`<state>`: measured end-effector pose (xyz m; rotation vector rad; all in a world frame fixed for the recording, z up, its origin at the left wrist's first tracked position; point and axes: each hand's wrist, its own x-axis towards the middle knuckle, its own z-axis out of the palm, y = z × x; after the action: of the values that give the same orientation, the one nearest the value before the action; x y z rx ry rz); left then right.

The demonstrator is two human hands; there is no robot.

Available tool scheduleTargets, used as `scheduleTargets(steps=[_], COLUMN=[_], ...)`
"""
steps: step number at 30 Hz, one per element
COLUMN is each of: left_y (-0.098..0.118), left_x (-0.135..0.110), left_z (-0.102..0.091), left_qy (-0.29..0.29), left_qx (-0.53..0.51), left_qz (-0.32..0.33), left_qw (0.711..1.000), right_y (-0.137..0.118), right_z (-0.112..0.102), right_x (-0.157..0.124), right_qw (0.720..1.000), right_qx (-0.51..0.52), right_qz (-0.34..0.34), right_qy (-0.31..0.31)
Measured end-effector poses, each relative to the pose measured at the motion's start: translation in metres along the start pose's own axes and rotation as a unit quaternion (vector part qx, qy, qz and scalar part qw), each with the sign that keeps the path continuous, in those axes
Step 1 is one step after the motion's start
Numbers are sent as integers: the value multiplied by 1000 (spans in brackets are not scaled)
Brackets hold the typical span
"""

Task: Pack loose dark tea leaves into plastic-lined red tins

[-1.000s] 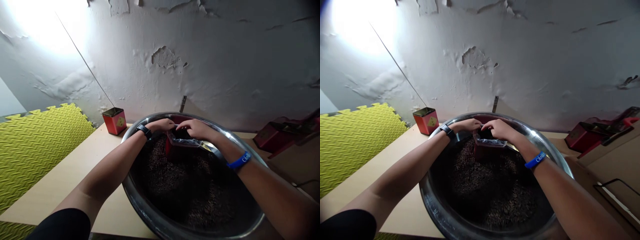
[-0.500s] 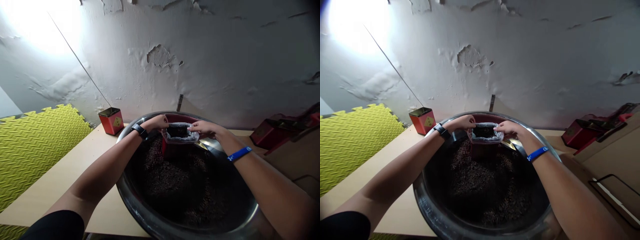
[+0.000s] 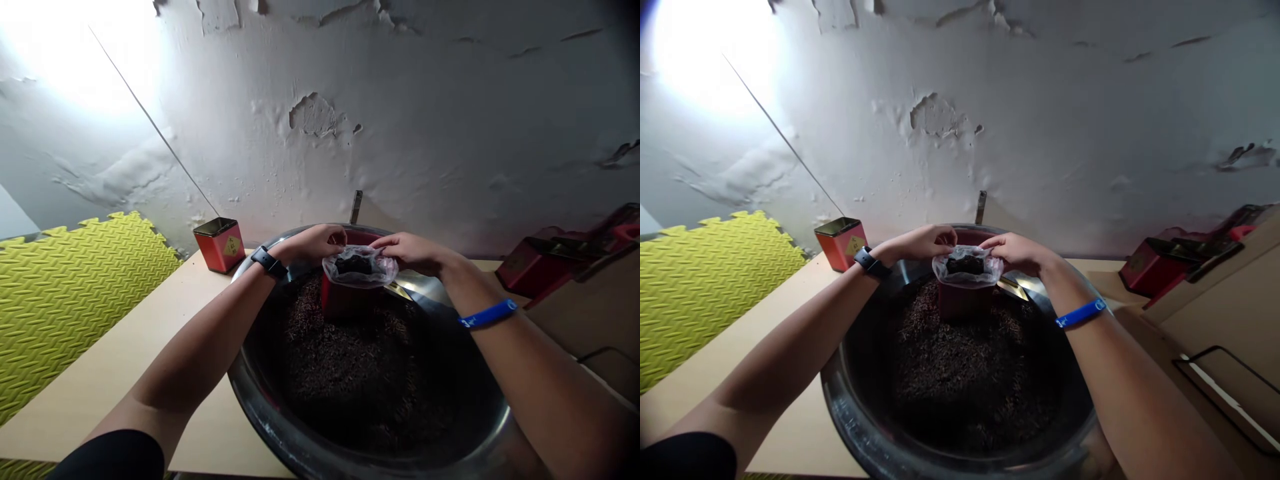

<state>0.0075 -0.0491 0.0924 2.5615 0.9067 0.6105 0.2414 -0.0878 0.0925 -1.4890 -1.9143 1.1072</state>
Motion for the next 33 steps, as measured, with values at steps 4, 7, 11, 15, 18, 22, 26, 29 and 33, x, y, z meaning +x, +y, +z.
scheduleTargets(steps=[4, 7, 11, 15, 18, 22, 26, 29, 33], left_y=[2, -1, 1, 4, 1, -4, -2, 1, -1], left_x=[-2, -3, -5, -7, -8, -7, -2, 5, 12], left_z=[2, 4, 4, -2, -6, -3, 13, 29, 42], left_qy=[-40, -89, -140, -171, -186, -153, -84, 28, 149], left_qx=[13, 9, 46, 68, 39, -41, -54, -54, -30], left_qz=[13, 8, 57, 63, 34, 22, 41, 59, -2], left_qw=[999, 996, 987, 981, 981, 987, 994, 996, 988], right_y=[-7, -11, -14, -13, -8, -3, -5, -9, -10], right_z=[0, 8, 17, 12, 8, 9, 11, 11, 10], right_x=[-9, -10, -4, -2, -2, 1, 0, -3, -7], right_qw=[967, 918, 902, 939, 967, 989, 990, 984, 977], right_qx=[-229, -377, -420, -331, -247, -131, -97, -106, -65], right_qz=[-89, -105, -100, -95, -61, -69, -80, -104, -130], right_qy=[-70, -68, -27, -22, -18, -6, -62, -101, -157])
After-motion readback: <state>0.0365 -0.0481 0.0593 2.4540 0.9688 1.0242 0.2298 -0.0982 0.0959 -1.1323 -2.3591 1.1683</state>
